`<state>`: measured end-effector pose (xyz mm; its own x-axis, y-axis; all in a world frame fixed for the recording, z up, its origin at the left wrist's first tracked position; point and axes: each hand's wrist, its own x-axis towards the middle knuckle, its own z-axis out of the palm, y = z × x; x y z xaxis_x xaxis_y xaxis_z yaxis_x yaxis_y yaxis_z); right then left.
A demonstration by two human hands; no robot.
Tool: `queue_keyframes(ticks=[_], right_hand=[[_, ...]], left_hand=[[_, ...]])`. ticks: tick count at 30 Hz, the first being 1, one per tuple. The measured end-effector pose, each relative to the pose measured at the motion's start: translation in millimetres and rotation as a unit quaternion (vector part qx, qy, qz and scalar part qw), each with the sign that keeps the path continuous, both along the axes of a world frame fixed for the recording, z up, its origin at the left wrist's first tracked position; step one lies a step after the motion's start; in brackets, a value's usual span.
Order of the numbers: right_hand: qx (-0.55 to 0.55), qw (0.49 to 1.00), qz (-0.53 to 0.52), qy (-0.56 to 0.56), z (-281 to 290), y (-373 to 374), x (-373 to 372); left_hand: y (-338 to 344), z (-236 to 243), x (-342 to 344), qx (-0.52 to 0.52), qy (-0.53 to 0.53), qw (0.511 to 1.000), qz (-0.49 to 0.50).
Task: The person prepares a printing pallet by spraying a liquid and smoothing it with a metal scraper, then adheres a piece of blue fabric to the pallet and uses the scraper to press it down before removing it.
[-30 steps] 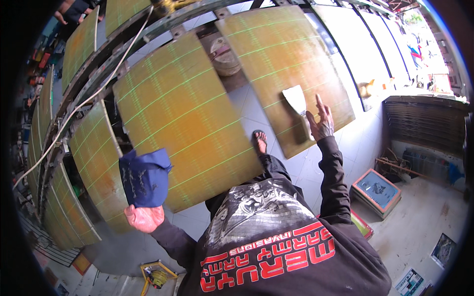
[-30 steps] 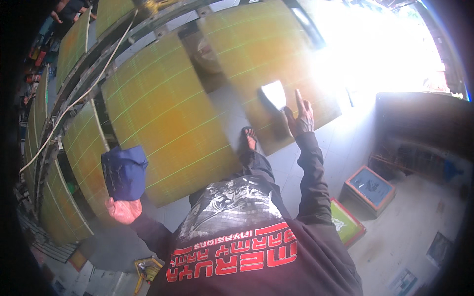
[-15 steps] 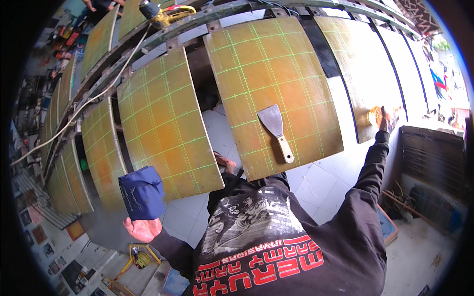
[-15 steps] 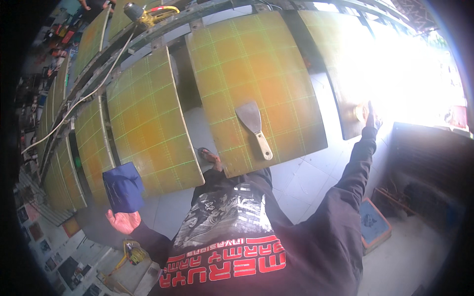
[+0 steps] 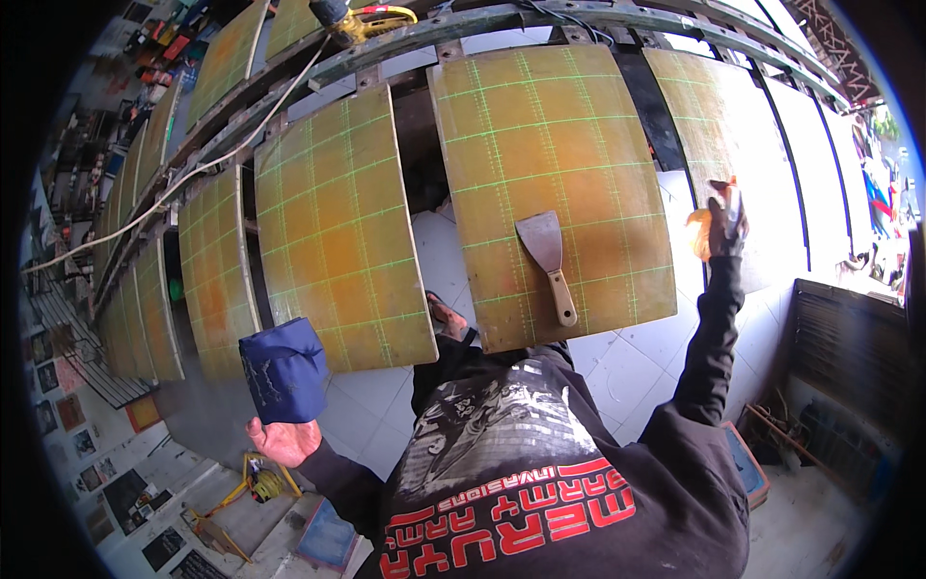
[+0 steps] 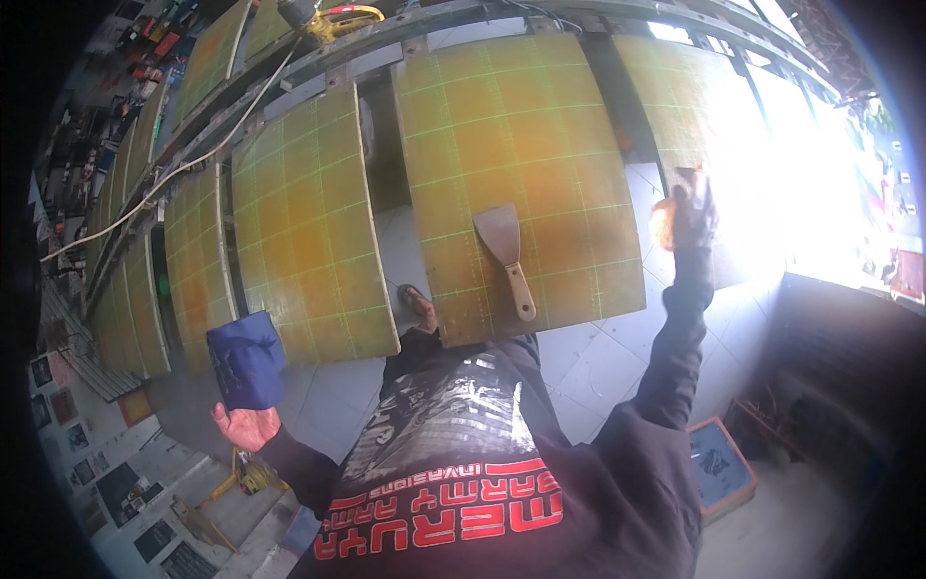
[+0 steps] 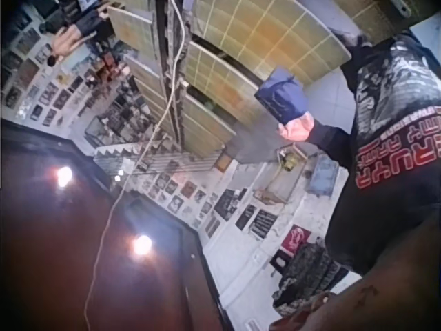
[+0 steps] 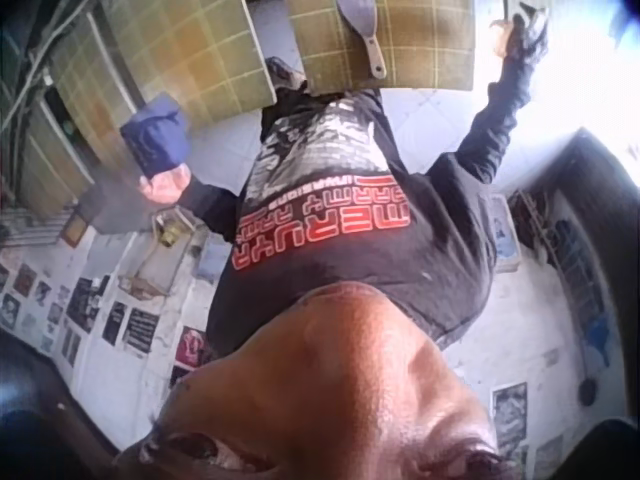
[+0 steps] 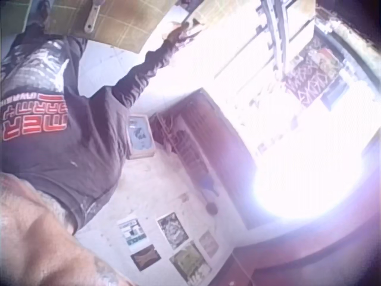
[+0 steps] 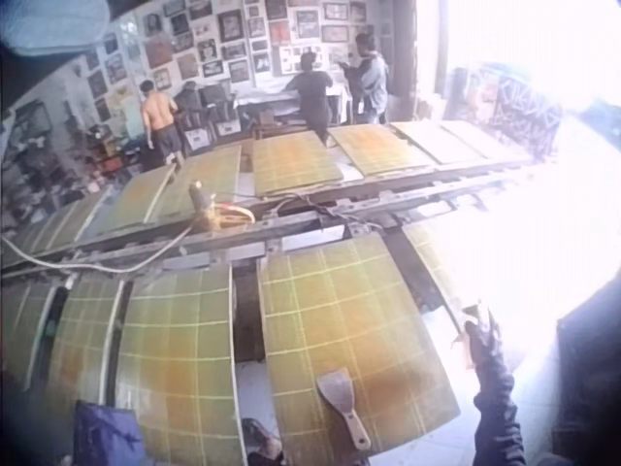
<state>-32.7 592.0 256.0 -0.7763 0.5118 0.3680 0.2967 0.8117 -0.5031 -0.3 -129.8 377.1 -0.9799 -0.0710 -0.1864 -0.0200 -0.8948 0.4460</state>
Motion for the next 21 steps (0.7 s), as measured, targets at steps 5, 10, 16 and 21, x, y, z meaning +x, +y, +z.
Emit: queue_keyframes(ticks=[5, 10, 16, 21], right_hand=[[-0.283, 0.944, 0.163, 0.047, 39, -134, -19], [0.006, 0.948, 0.314, 0.059, 17, -229, -13], [-0.267, 0.864, 0.400, -0.148, 44, -312, -9], [-0.020, 0.812, 0.562, -0.155, 29, -342, 16]], left_hand=[[1, -1, 7, -0.005, 0.006, 1.000, 0.013], [-4, -16, 24, 0.013, 0.041, 0.999, -0.003], [-6, -20, 56, -0.010, 0.040, 0.998, 0.044], [-27, -37, 70, 0.037, -0.003, 0.996, 0.078]])
